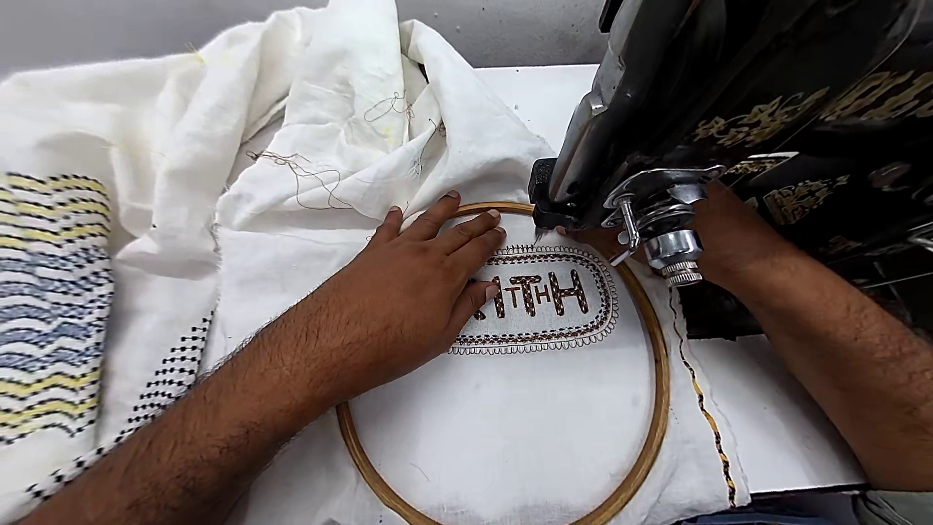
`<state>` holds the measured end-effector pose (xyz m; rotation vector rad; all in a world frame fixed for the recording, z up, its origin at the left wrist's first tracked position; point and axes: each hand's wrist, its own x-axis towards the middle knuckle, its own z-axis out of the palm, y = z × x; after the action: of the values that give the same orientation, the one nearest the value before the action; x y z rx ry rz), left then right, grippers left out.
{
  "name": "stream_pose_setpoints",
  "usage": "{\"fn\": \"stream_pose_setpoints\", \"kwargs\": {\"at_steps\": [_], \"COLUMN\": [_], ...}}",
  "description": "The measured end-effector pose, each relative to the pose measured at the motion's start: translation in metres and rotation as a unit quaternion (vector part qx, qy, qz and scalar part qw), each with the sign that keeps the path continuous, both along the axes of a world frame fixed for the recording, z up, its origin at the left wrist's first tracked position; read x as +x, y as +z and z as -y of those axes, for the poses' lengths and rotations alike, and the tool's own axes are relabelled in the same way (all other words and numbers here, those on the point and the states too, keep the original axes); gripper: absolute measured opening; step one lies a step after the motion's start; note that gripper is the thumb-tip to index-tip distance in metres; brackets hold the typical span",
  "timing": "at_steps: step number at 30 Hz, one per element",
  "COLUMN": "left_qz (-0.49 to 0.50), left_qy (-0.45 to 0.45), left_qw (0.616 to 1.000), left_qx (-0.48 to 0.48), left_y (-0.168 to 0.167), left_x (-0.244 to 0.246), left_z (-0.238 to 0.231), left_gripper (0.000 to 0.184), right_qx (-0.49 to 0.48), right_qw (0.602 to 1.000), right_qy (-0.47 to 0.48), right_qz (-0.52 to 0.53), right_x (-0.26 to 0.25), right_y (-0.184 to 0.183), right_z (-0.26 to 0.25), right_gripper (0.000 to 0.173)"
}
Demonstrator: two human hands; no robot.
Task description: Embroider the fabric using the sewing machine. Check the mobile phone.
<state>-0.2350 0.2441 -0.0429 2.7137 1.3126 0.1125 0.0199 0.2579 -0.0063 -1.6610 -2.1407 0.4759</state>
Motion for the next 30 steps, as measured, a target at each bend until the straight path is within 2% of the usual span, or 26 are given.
{"fn": "stream_pose_setpoints", "kwargs": {"at_steps": [4,9,14,22,30], "left_qz": [-0.006,-0.009,-0.008,-0.011,-0.012], "left_qy": [0.001,0.005,0.007,-0.003,-0.002], "left_qw": [1.000,1.000,1.000,1.000,1.000], "left_qx": [-0.004,-0.002,0.000,-0.001,-0.005], "left_y": [0.002,0.001,0.001,0.002,0.003], "left_x": [-0.001,-0.002,-0.001,-0.002,-0.002], "left_z": [0.000,-0.001,0.001,0.003,0.002], "left_gripper": [0.058,0.059,0.058,0.058,0.058], "right_qx": [0.007,0.076,0.055,0.017,0.053], "right_qw": [1.000,0.996,0.998,1.000,0.998], "right_qy": [-0.009,0.028,0.014,0.004,0.025], "right_qz": [0.008,-0.023,-0.041,-0.008,-0.023], "right_x": [0.000,0.002,0.001,-0.001,0.003], "right_y": [-0.005,-0.017,-0.017,-0.009,-0.017], "right_z": [-0.001,-0.005,-0.007,-0.001,-0.005], "right_gripper": [0.015,0.016,0.013,0.009,0.009]}}
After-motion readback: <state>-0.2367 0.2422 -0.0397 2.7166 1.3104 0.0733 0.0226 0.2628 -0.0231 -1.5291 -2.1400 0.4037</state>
